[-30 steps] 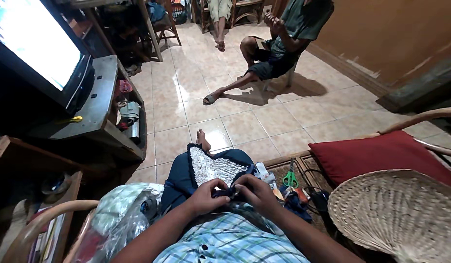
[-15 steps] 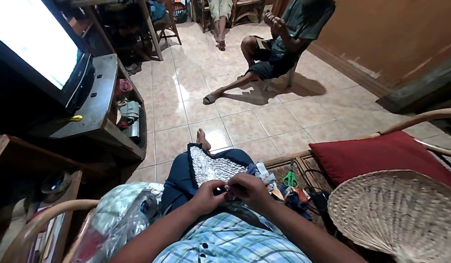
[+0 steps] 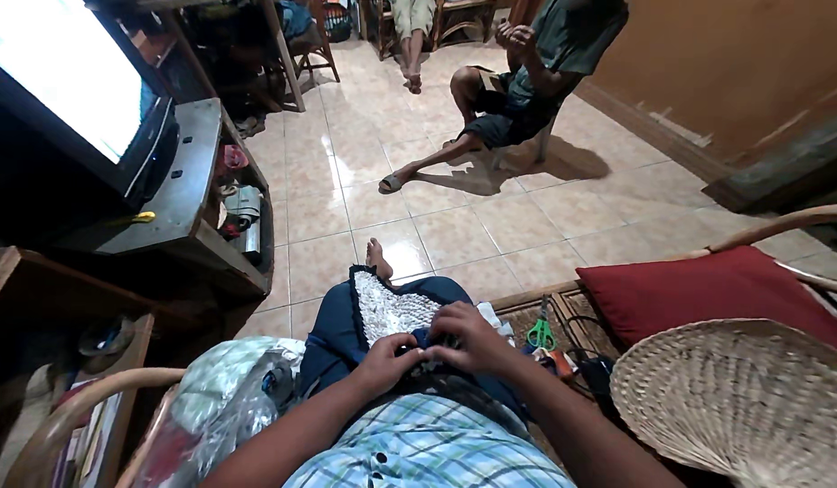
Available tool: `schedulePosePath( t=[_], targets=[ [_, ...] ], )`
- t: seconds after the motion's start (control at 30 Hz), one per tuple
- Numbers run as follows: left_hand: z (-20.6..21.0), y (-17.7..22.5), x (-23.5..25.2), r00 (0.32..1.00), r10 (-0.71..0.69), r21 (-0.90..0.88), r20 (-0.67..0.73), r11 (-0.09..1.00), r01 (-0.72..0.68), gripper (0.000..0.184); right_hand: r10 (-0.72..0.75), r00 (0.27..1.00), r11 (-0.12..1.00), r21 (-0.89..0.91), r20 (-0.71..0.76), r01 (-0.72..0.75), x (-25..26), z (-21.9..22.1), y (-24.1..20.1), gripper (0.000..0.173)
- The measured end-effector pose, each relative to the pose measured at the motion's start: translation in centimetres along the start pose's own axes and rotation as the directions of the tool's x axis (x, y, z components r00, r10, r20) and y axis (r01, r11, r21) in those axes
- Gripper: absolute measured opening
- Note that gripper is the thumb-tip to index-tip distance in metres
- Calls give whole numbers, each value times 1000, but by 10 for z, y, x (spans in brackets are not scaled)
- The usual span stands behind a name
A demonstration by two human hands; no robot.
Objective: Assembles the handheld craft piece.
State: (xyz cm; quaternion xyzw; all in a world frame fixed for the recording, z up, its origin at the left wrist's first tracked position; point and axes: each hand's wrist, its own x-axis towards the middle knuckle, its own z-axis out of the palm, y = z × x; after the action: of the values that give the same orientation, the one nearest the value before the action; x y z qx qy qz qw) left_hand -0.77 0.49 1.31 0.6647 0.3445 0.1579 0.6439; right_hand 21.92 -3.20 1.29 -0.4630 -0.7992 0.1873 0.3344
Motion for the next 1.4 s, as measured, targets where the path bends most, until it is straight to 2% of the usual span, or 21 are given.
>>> schedulePosePath(
  t=[0.13, 0.2, 0.3, 0.37, 0.43, 0.53, 0.67, 0.77, 0.83, 0.9, 1.0, 1.07, 1.1, 1.13, 1.2, 1.23, 1.27, 1.33, 1.4],
  targets=[
    [-2, 5, -1, 999, -21, 39, 42, 999, 19, 22, -119, 991, 970, -223, -61, 103, -10, 6, -16, 11],
    [-2, 5, -1, 999, -12, 49, 52, 999, 10, 23, -183, 981, 905, -400, -61, 144, -10, 8, -26, 6],
    [1, 2, -1, 1000, 23, 63, 6, 998, -23, 20, -235, 972, 788, -589, -17, 180, -8, 11, -45, 9],
    [3, 2, -2, 999, 37, 66, -37, 997, -34, 20, -218, 975, 778, -611, -49, 143, -7, 13, -47, 7],
    [3, 1, -3, 997, 24, -2, -70, 1000, -24, 19, -120, 988, 859, -509, -101, 52, -8, 11, -45, 7],
    [3, -1, -2, 997, -8, -151, -81, 989, -4, 17, 64, 993, 967, -240, -98, -86, -10, 5, -44, 10],
    [5, 1, -3, 997, -28, -146, -66, 989, 18, 19, 144, 974, 968, -180, -173, -175, -12, 17, -44, 12],
    [2, 2, -5, 1000, -5, -84, -27, 996, 2, 23, 223, 964, 961, -131, -145, -242, -10, 17, -46, 13],
    [2, 3, -5, 1000, 13, -22, 8, 1000, -13, 27, 295, 955, 953, -56, -29, -297, -9, 9, -47, 16],
    [3, 3, -6, 1000, 15, 10, 1, 1000, -15, 26, 374, 911, 919, 64, 175, -389, -3, -6, -45, 21],
    [3, 3, -5, 999, 35, 41, 5, 999, -35, 25, 374, 847, 892, 103, 377, -440, 2, -23, -37, 20],
    [4, 4, -4, 999, 34, 59, 9, 998, -34, 26, 364, 821, 913, 9, 439, -409, 6, -30, -38, 22],
    [4, 5, -4, 999, 36, 66, 6, 997, -36, 25, 356, 838, 928, -47, 413, -371, 7, -30, -41, 22],
    [4, 5, -4, 999, 50, 84, -2, 995, -50, 25, 338, 879, 941, -90, 336, -328, 6, -28, -44, 22],
    [1, 5, -5, 994, 107, 168, 1, 980, -106, 26, 241, 968, 964, -128, 66, -231, -1, -18, -44, 16],
    [-1, 5, -6, 989, 145, 226, 23, 963, -146, 26, 193, 981, 973, -124, -32, -195, -3, -14, -43, 19],
    [-4, 6, -6, 982, 180, 284, 56, 940, -188, 25, 143, 988, 984, -97, -65, -149, -4, -12, -41, 29],
    [-10, 12, -7, 965, 226, 392, 130, 882, -260, 25, 55, 998, 998, 29, 38, -56, -4, -11, -35, 46],
    [-17, 19, -9, 942, 275, 478, 192, 812, -334, 23, -9, 990, 994, 109, 139, -6, -4, -10, -32, 42]
  ],
)
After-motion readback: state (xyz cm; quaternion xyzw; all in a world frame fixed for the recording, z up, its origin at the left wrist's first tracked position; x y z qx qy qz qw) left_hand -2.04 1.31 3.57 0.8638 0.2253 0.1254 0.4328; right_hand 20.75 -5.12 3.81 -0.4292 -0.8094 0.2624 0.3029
